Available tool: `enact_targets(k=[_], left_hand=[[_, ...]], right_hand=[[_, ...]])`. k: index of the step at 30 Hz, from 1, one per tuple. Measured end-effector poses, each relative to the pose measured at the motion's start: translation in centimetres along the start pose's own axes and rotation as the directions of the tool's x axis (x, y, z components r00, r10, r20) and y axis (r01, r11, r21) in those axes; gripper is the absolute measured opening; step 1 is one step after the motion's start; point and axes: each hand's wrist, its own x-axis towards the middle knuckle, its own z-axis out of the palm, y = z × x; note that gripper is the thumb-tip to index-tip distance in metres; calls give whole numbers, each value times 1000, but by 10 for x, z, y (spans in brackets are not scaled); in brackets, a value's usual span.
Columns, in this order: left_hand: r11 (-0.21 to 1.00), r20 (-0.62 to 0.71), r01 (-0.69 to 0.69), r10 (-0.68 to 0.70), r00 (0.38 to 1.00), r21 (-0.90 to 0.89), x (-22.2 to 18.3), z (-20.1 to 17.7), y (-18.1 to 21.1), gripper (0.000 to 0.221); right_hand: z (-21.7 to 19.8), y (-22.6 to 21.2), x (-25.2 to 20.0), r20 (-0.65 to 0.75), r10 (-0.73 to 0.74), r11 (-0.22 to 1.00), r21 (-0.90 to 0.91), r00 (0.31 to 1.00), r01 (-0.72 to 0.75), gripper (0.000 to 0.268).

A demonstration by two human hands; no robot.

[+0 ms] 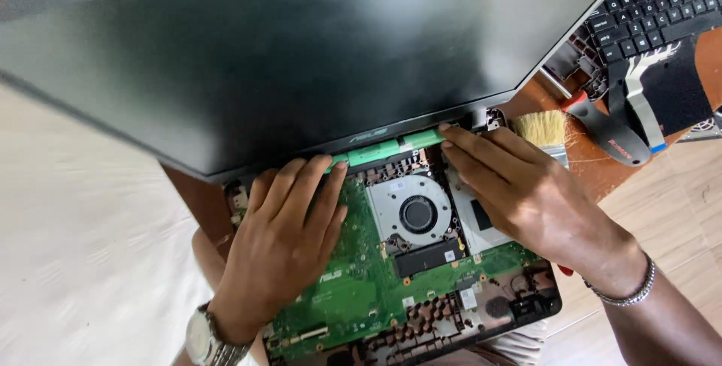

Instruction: The person cleans a green RAM stick with a brush, then inserts it into the laptop motherboard. They brush dust off the motherboard and fan area, and finally place the keyboard back onto the laptop chassis.

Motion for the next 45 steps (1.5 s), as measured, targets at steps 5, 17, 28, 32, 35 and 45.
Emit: enact_targets(k=[5, 17, 28, 32, 35, 45], left_hand=[[999, -22, 23, -23, 1000, 26, -2, 5, -1, 44], [998, 8, 67, -67, 998, 18, -6, 8, 0, 45], [998, 39, 70, -69, 997, -11, -4, 6, -1, 46], [998, 6, 46, -45, 999, -41, -2, 2, -3, 44], [990, -76, 6, -16, 997, -138, 6, -9, -2, 32], [948, -466, 16, -172, 868, -319, -60, -61, 11, 22]], right_hand=[[-3, 3, 8, 7, 7, 998, 65, 1000, -7, 38], [8, 3, 4, -112, 176, 932, 339, 978, -128, 27], [3, 4, 2, -70, 150, 980, 143, 986, -139, 29], [-7, -4, -13, -95, 183, 969, 185, 979, -163, 22], [-4, -34, -41, -214, 167, 978, 160, 962, -134, 35], [27, -136, -113, -319, 87, 993, 103, 944, -57, 41]])
